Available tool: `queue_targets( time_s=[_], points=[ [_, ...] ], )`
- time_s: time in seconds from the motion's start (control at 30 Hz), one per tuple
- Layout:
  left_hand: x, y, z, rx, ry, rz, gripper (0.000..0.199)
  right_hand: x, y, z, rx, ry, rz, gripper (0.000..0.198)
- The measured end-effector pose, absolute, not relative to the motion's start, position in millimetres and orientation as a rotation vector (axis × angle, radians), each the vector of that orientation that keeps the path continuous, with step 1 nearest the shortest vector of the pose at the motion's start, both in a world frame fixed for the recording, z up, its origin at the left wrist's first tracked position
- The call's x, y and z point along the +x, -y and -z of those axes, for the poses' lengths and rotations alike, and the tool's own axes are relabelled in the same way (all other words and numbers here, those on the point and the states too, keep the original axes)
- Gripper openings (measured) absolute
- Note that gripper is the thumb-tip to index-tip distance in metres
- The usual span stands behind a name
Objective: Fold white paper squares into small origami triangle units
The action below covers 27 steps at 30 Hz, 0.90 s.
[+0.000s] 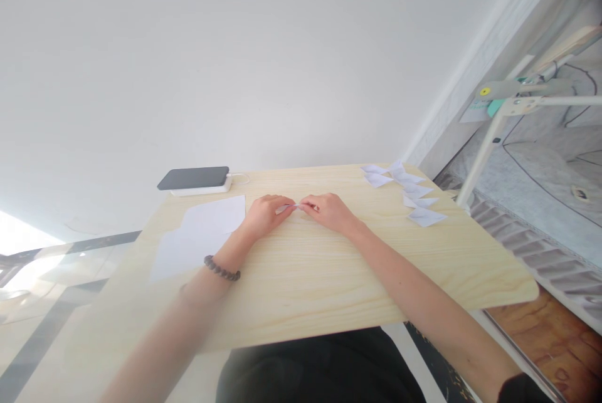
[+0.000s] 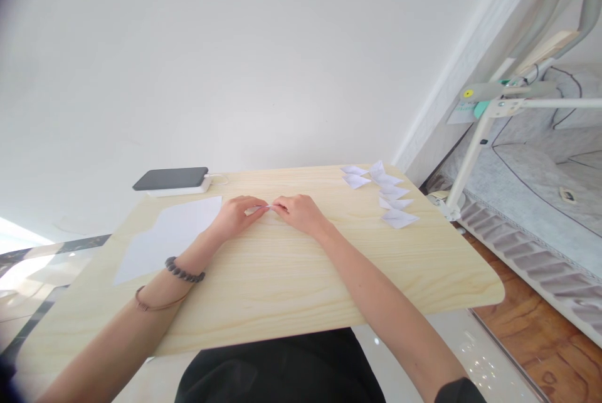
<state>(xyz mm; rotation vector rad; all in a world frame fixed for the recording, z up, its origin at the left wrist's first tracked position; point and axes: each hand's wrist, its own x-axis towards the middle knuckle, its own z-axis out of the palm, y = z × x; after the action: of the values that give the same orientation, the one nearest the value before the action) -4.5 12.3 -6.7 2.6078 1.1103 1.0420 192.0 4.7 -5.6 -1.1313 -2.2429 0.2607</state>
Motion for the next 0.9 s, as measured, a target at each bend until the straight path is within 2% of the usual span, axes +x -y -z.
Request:
queue_targets(
  time_s=[0.33, 0.53, 0.9],
  points=[
    [-3.0, -12.5, 4.4, 2.493, -1.162, -1.069, 0.023, 194.2, -5.7, 4.9, -1.045, 2.172, -0.632, 0.027],
    [-5.0, -11.6, 3.7, 2.401, -1.182, -1.017, 0.025, 196.4, -7.1, 5.4, -1.045, 2.159, -0.713, 0.027],
    [-0.6, -7.2, 0.0, 2.405, -1.123, -0.984, 0.025, 191.1, -4.0, 2.6, -1.044, 2.214, -0.504, 0.023]
  ],
)
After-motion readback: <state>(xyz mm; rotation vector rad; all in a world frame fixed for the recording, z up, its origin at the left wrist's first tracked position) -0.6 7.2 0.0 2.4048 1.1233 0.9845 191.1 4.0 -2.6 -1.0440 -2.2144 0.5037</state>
